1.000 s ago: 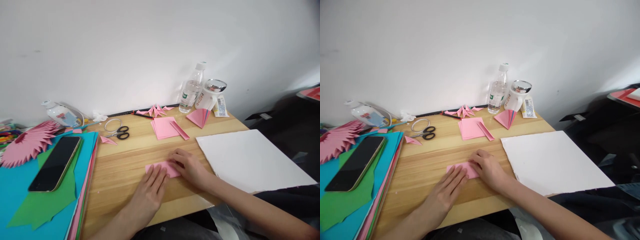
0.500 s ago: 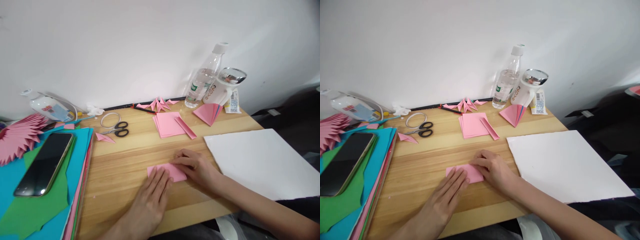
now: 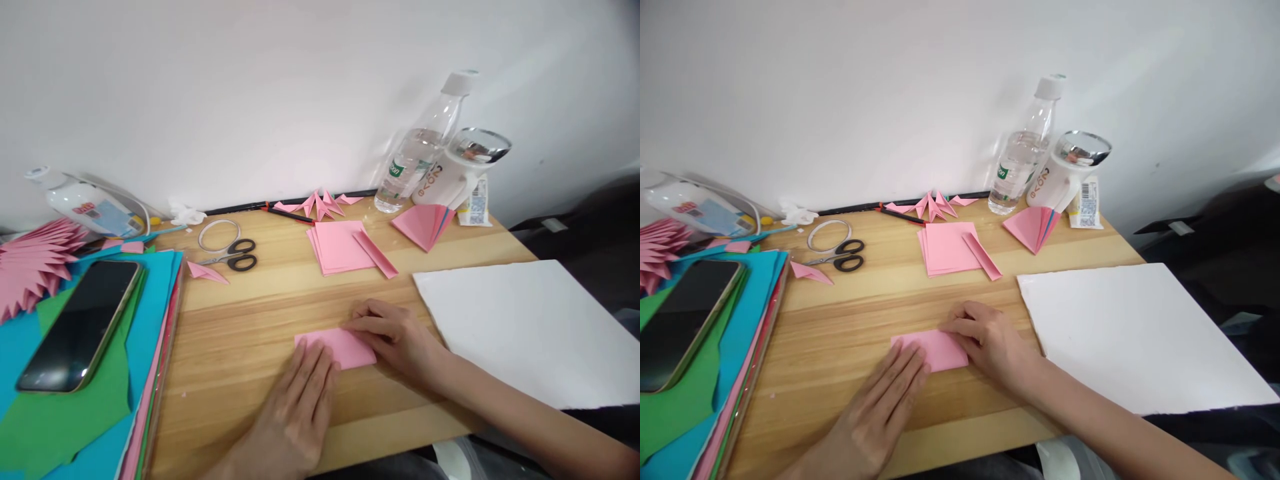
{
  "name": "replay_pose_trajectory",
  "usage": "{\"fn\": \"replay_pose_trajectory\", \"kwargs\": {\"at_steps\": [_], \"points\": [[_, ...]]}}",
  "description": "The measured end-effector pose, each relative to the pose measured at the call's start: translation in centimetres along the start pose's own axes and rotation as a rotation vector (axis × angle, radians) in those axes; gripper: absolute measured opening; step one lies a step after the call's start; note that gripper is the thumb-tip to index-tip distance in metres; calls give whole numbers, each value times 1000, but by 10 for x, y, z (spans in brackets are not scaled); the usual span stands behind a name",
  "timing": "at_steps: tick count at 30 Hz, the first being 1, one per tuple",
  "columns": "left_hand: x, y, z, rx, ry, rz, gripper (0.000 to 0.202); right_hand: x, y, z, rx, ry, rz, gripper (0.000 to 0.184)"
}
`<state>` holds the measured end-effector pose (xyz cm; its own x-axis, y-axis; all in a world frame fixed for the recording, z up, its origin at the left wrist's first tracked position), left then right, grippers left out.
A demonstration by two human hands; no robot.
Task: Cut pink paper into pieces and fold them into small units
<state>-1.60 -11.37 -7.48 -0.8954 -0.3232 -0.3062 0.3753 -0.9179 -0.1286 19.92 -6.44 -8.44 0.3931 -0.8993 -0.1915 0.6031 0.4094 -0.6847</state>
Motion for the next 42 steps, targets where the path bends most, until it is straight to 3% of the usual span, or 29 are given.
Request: {"fn": "replay_pose_trajectory", "kwargs": {"at_steps": [8, 17, 23, 35, 42], "points": [[2, 3, -2, 11, -45, -6, 41, 0, -2, 1, 10, -16, -12, 23], [3, 0, -2, 42, -15, 7, 40, 2, 1, -1, 32, -23, -25, 23], [3, 0, -2, 2, -40, -16, 40, 0, -3, 5, 45, -57, -142, 12], [6, 1, -9, -19, -98, -35, 42, 2, 1, 13, 3, -5, -69, 19], [6, 2, -10, 5, -53, -3, 41, 0, 2, 16, 31, -34, -121, 10]]}}
Point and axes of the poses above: each hand's wrist, its own x-axis away from the middle knuckle, its own z-axis out of the back of the hand, y = z × x, the point moved 1 cm from there along -x, towards the middle knuckle, and after that the axes turned 7 degrees about -z, right-handed, at the moved point
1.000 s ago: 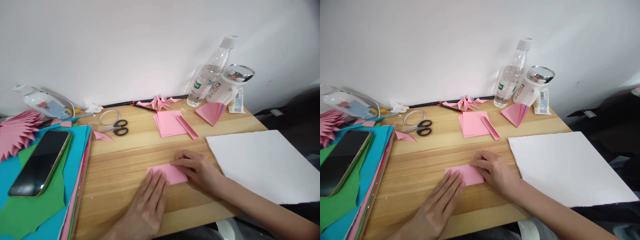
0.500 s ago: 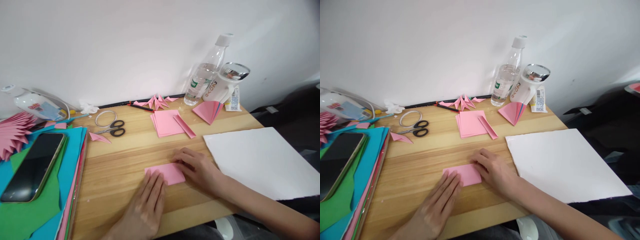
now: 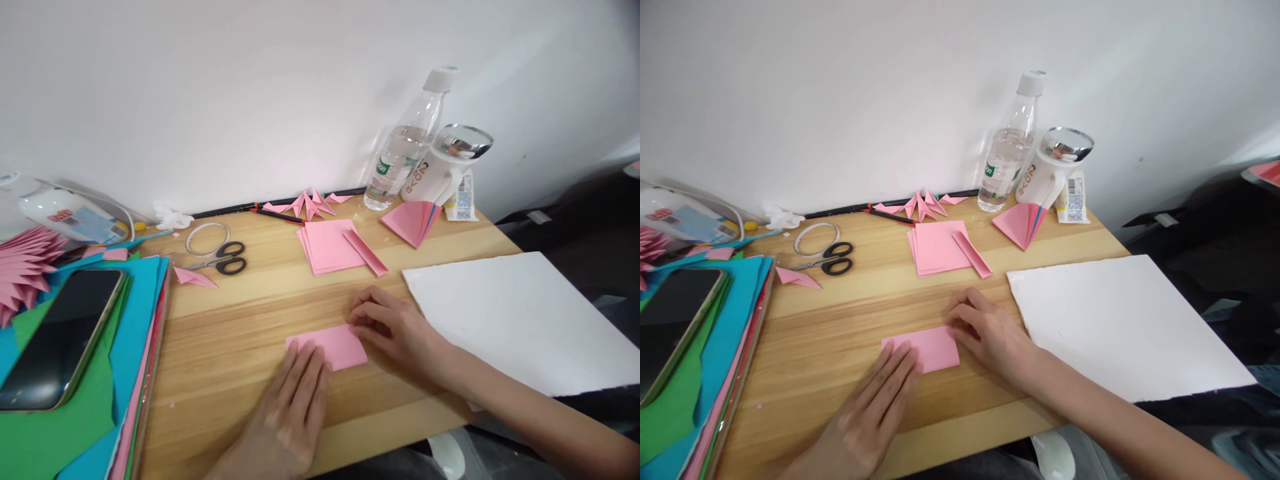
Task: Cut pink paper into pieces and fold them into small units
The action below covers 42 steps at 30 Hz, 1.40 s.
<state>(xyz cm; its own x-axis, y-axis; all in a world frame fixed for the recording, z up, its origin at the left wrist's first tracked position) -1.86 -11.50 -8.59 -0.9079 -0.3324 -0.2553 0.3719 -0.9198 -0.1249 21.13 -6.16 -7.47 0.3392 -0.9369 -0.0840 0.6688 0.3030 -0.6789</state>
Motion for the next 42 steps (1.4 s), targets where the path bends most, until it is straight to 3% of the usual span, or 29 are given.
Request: {"fn": "replay_pose_trajectory", "kwargs": {"at_steps": [13, 19, 21, 24, 33, 42], "points": [[-1, -2, 1, -38, -11, -20, 41, -6, 0, 2, -51, -84, -122, 8], [-7, -2, 6, -77, -1, -25, 39, 14, -22, -4, 147, 17, 85, 24], [-10, -2, 9, -87, 37, -13, 37, 27, -36, -10, 139, -79, 169, 32], [-12, -1, 10, -82, 72, 3, 33, 42, -51, -20, 179, -105, 308, 44], [-10, -4, 10, -64, 43, 26, 36, 45, -51, -30, 345, -4, 366, 42], [-6, -2, 6, -103, -38, 9, 41, 47, -53, -35, 388, -29, 359, 38]]}}
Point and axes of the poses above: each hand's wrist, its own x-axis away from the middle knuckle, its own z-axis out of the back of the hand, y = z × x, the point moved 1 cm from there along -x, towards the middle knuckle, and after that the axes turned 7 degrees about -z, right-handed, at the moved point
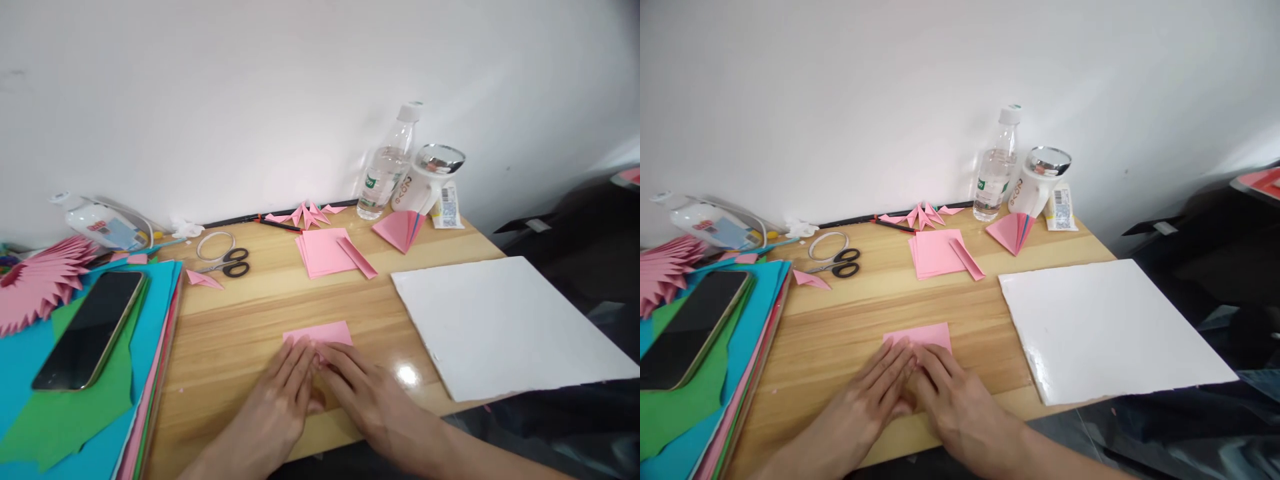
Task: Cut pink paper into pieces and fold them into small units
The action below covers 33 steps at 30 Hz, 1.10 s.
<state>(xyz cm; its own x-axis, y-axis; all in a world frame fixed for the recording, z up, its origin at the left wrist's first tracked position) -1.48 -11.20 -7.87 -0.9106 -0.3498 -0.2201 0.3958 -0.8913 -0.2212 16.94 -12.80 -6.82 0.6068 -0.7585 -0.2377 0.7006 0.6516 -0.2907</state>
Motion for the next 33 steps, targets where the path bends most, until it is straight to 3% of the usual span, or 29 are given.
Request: {"fn": "replay_pose_trajectory", "kwargs": {"at_steps": [5, 11, 25, 33], "points": [[-2, 1, 6, -52, -58, -65, 58, 3, 6, -3, -12, 9, 32, 40], [-3, -2, 7, -22, -34, -73, 60, 9, 15, -5, 56, 70, 126, 29], [5, -26, 12, 150, -61, -124, 48, 28, 32, -4, 73, 144, 20, 19], [32, -40, 18, 75, -75, -141, 43, 26, 31, -3, 26, 148, -20, 17]]}}
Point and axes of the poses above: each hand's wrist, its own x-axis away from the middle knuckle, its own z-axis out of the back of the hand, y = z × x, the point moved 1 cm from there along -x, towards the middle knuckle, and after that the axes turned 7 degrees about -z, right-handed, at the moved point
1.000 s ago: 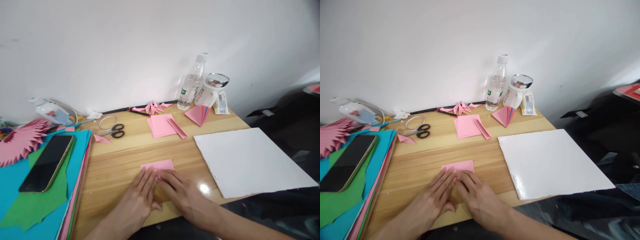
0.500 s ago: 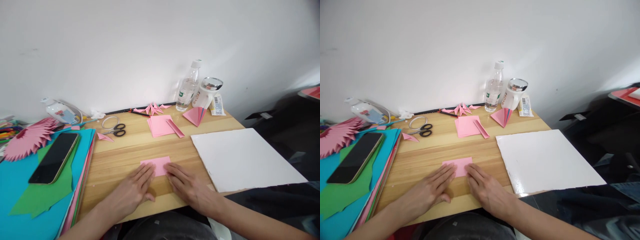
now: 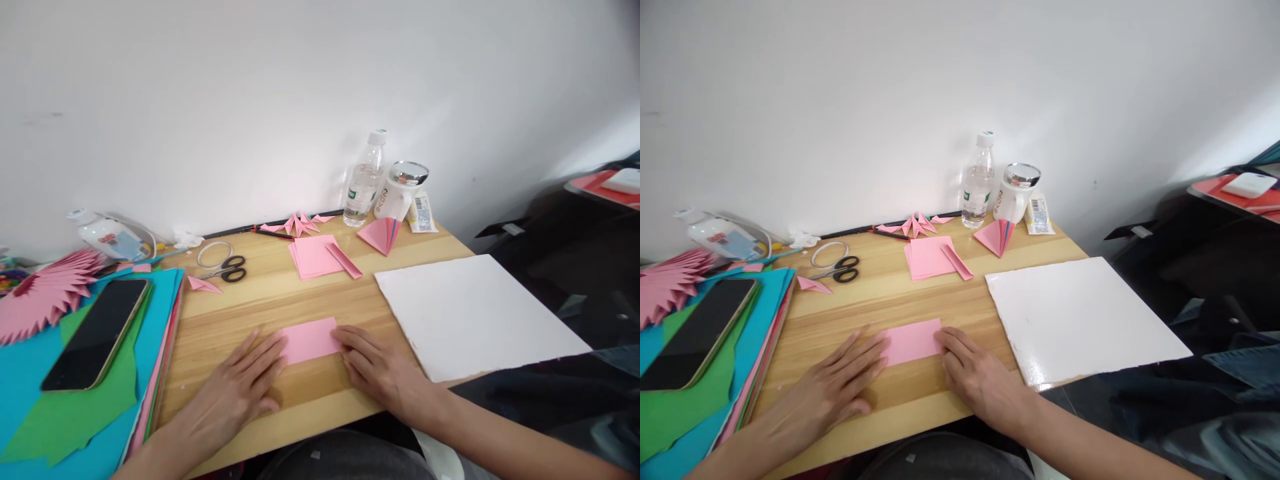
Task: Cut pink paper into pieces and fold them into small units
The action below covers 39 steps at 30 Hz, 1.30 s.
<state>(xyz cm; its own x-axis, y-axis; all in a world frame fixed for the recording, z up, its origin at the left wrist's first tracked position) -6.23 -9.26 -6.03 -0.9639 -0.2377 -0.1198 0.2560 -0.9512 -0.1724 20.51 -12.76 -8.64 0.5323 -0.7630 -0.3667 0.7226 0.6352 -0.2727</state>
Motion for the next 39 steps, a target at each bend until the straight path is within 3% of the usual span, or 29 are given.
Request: {"fn": "replay_pose_trajectory", "kwargs": {"at_steps": [4, 7, 9, 12, 14, 17, 21, 25, 28, 33, 39], "points": [[-2, 2, 1, 46, 65, 49, 36, 0, 0, -2, -34, -17, -18, 15], [-14, 6, -4, 164, 183, 199, 28, -3, -2, -2, -96, 2, -69, 15], [-24, 7, -10, 198, 244, 292, 34, -5, -4, -2, -140, 13, -118, 16], [-35, 8, -16, 179, 288, 353, 60, -7, -5, -2, -181, 38, -192, 14], [-39, 7, -17, 180, 299, 356, 68, -10, -4, -2, -181, 47, -241, 16], [-43, 6, -15, 198, 290, 341, 63, -14, -1, -1, -163, 36, -289, 37], [-44, 8, -13, 209, 319, 336, 61, -22, 2, 2, -168, 24, -263, 47], [-40, 15, -17, 219, 327, 274, 59, -27, -1, 8, -183, -4, -184, 42], [-38, 18, -19, 246, 343, 237, 57, -31, -3, 12, -133, -15, -126, 27], [-42, 12, -16, 169, 407, 192, 33, -39, -1, 14, -72, -55, -33, 20], [-47, 14, -17, 247, 420, 246, 21, -41, 0, 10, -117, -135, -9, 8]]}}
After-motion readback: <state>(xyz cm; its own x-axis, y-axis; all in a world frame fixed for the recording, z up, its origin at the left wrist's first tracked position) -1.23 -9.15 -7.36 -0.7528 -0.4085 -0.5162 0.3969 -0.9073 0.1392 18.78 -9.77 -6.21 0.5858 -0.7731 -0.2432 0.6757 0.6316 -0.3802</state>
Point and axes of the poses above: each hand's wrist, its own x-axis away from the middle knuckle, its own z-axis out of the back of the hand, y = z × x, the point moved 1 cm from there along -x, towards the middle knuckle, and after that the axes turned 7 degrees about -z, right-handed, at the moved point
